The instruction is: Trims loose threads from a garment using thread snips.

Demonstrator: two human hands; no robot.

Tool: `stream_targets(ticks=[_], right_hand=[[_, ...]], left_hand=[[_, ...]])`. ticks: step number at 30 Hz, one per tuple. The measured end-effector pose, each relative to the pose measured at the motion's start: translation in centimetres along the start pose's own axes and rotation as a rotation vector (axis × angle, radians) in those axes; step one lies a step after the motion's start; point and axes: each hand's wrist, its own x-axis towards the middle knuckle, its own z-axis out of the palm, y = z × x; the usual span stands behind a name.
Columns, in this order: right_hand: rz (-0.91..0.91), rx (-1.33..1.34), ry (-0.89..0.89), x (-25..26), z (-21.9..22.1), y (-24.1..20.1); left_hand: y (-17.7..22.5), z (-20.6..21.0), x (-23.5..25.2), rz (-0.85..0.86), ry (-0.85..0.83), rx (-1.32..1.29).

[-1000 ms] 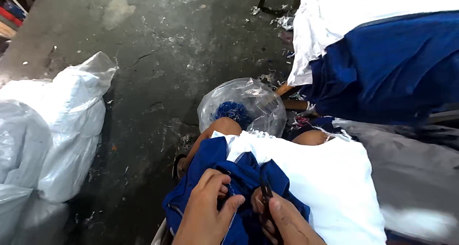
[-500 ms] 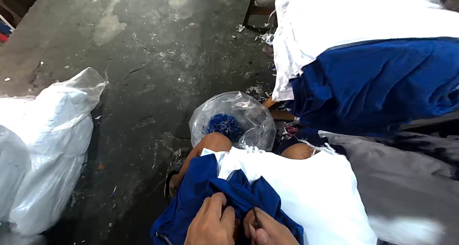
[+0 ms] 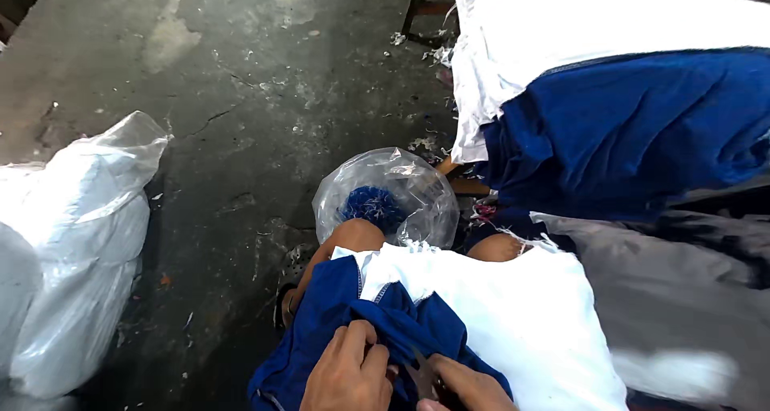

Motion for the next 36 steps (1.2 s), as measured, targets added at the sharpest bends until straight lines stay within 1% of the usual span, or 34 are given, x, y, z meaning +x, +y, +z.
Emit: stream_targets(ticks=[2, 4, 8, 12, 16, 18, 20, 22, 23, 24, 26, 29, 31, 33, 35, 36], right_hand=[[-0.007, 0.018, -0.006, -0.1, 0.0, 0.2], [-0.006, -0.018, 0.003, -0.2, 0.1, -0.1], [0.016, -0.197, 0.036, -0.4, 0.9, -0.3], [0.155, -0.342, -0.048, -0.5, 1.0, -1.1], [0.250, -0.392, -0.101, -0.1, 0.9, -2.1], [0.225, -0.422, -0.054, 0.2, 1.4, -2.0], [0.145, -0.461, 0.044, 0.3, 2.2, -1.0], [0.112, -0.418, 0.059, 0.4, 2.1, -0.5], [0.115, -0.353, 0.022, 0.3, 1.6, -0.4], [0.114, -0.273, -0.033, 0.2, 0.8, -0.5], [0.035, -0.144, -0.063, 0.1, -0.3, -0.1], [-0.065, -0.016, -0.039, 0.2, -0.3, 2.2], [-0.091, 0.038, -0.035, 0.4, -0.2, 3.2], [-0.101, 0.057, -0.035, 0.5, -0.1, 3.3], [-0.118, 0.044, -0.025, 0.5, 0.0, 3.1], [-0.126, 0.040, -0.021, 0.5, 0.0, 3.2]], left_hand=[[-0.4, 0.0, -0.2, 0.006, 0.060, -0.043], [-1.1, -0.4, -0.1, 0.033, 0.058, -0.073], [-2.4, -0.4, -0.3, 0.144, 0.033, 0.030], [-2.6, -1.3, 0.1, 0.136, -0.068, 0.057], [-2.6, -1.3, 0.9, 0.180, -0.063, 0.117], [-2.6, -1.5, 1.3, 0.182, -0.071, 0.124], [-2.6, -2.0, 1.6, 0.110, -0.141, 0.040], [-2.9, -3.0, 1.8, -0.013, -0.238, -0.115], [-3.2, -3.2, 1.7, -0.067, -0.259, -0.194], [-3.4, -3.2, 1.5, -0.091, -0.244, -0.251], [-3.5, -2.3, 0.8, -0.046, -0.159, -0.276], [-3.0, -0.2, 0.0, 0.095, -0.033, -0.134], [-3.4, 0.5, 0.0, 0.141, 0.061, -0.099], [-4.2, -0.1, 0.4, 0.082, 0.069, -0.200], [-4.6, -1.2, 0.7, -0.019, 0.003, -0.317], [-4.7, -1.5, 0.7, -0.039, -0.028, -0.351]])
